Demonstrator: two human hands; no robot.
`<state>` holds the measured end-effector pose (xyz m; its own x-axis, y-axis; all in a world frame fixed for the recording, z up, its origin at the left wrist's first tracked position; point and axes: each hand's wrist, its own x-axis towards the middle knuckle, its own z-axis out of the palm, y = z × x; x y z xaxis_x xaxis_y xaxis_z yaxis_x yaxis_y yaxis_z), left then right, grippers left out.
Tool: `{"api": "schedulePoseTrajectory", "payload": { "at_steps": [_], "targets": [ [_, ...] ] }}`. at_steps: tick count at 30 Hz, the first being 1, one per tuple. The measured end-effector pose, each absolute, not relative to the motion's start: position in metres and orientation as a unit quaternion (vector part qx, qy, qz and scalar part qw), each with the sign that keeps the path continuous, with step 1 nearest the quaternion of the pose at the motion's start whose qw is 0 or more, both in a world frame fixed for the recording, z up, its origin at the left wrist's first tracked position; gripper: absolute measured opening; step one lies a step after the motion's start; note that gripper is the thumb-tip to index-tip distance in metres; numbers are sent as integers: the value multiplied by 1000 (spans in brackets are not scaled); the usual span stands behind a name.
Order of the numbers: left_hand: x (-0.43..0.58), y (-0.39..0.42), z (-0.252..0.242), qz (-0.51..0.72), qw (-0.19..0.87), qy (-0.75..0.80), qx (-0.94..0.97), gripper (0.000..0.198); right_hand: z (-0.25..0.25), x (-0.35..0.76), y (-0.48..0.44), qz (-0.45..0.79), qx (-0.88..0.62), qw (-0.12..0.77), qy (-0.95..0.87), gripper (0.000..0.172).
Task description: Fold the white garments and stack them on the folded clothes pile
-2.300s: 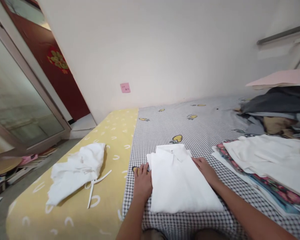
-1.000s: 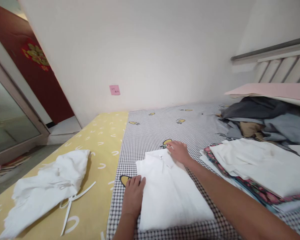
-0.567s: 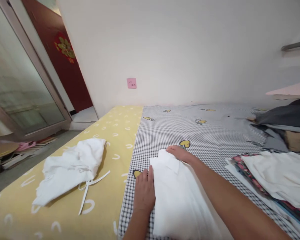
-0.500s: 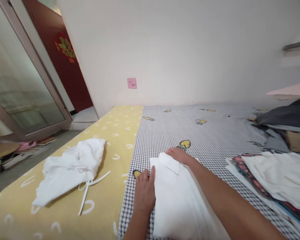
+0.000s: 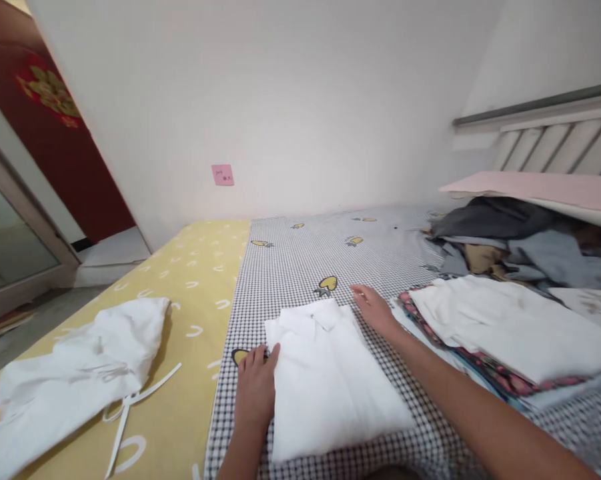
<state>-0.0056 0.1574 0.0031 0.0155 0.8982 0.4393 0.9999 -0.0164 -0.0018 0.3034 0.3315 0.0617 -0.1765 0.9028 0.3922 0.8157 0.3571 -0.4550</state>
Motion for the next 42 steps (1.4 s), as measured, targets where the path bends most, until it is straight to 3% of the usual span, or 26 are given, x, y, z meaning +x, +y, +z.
{"api": "schedulePoseTrajectory", "payload": {
  "at_steps": [7, 17, 42],
  "targets": [
    [-7, 156, 12, -138, 165, -681, -700, 45, -8, 387, 237, -14, -574, 269, -773, 40],
    [-5, 155, 23, -137, 164, -690, -692, 42, 12, 375, 221, -20, -614, 248, -749, 40],
    [3, 147, 22, -227, 123, -730, -633, 27, -11, 386, 227, -72, -588, 269, -759, 43]
  ]
}}
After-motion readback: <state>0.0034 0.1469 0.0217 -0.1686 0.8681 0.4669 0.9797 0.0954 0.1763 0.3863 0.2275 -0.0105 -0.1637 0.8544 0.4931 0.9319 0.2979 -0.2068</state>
